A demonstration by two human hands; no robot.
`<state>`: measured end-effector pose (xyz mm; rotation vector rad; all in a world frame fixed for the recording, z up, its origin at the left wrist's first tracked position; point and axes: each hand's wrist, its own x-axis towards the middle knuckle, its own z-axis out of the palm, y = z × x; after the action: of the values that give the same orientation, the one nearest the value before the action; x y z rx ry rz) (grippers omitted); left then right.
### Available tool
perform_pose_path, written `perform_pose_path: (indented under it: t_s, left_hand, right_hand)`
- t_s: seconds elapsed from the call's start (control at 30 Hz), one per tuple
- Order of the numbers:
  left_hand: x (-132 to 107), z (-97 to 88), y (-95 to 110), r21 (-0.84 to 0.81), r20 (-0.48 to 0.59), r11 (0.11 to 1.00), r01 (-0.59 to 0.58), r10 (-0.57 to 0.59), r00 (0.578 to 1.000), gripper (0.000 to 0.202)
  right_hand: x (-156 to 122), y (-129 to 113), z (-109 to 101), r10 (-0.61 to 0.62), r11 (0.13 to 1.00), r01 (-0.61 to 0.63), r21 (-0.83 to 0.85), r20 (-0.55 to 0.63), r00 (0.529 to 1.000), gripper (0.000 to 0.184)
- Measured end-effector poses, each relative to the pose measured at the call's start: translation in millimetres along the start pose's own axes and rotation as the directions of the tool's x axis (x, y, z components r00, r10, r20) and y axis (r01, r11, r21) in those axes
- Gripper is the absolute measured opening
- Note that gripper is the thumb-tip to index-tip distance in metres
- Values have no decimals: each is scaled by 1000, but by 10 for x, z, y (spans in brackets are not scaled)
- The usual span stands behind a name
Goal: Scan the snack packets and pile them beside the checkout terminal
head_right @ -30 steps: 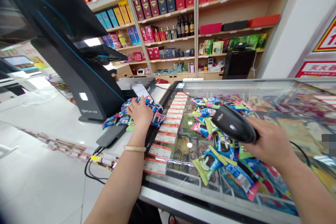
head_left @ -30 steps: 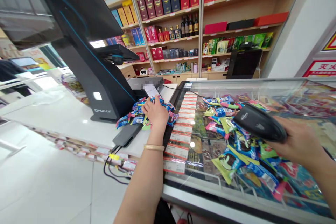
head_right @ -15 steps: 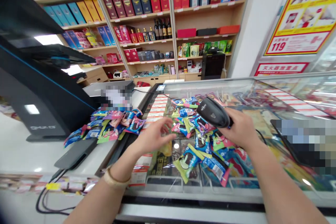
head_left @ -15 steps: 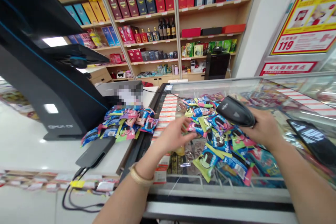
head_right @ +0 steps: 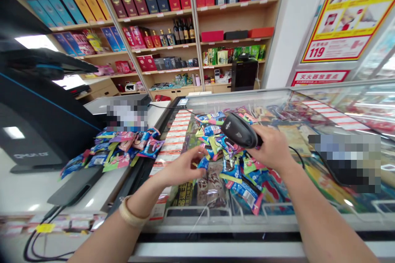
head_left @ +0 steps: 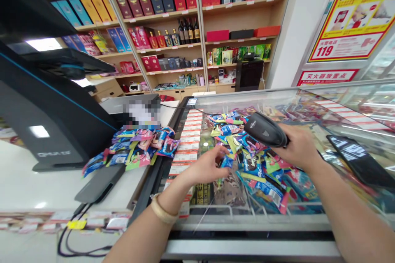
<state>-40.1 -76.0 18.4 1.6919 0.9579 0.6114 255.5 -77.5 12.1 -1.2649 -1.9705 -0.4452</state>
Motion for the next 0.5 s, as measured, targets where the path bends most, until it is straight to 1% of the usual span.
perform_pose_path:
  t_s: [0.03,0.07,0.1,0.13,0.17,0.2,0.23,0.3,0.33,0.4,0.5]
  left_hand:
    - [32,-63,11,-211,-44,977,21,-31,999,37]
    - [63,-113,22,-416,-81,909,33,-73,994,33]
    - [92,-149,34,-588,-103,808,39,-122,987,29]
    - [118,-175,48,-717,-112,696,38,-168,979,25]
    - [138,-192,62,-804,-112,594,32,-204,973,23]
    - [152,-203,76,-859,-114,512,19,-228,967,22]
    - [161,-209,90,-892,-127,451,-4,-244,961,23]
    - [167,-213,109,-926,-167,372,-58,-267,949,24]
    - [168,-212,112,-933,-182,351,-78,-275,944,23]
    - [174,-201,102,-936,-206,336,-103,-286,936,22]
    - [200,-162,68,-917,-266,367,-155,-277,923,19]
  right_hand:
    - [-7,2,5,3,1000,-3,-3,1,1000,32]
    - [-12,1,8,6,1000,-6,-4,0,1000,32]
    - [-16,-4,7,5,1000,-5,-4,-2,1000,33]
    - [-16,-13,1,0,1000,0,1,-7,1000,33]
    - [-13,-28,-9,-8,1000,8,9,-7,1000,33]
    - [-7,-50,-23,-21,999,21,24,-7,1000,32]
    - [2,-77,-39,-40,998,41,46,-8,999,30]
    - [24,-150,-72,-80,991,79,104,3,997,26]
    - [34,-195,-85,-98,986,96,134,12,995,24]
    - [50,-294,-102,-131,974,122,192,37,991,23]
    - [54,-429,-105,-184,952,154,264,95,978,26]
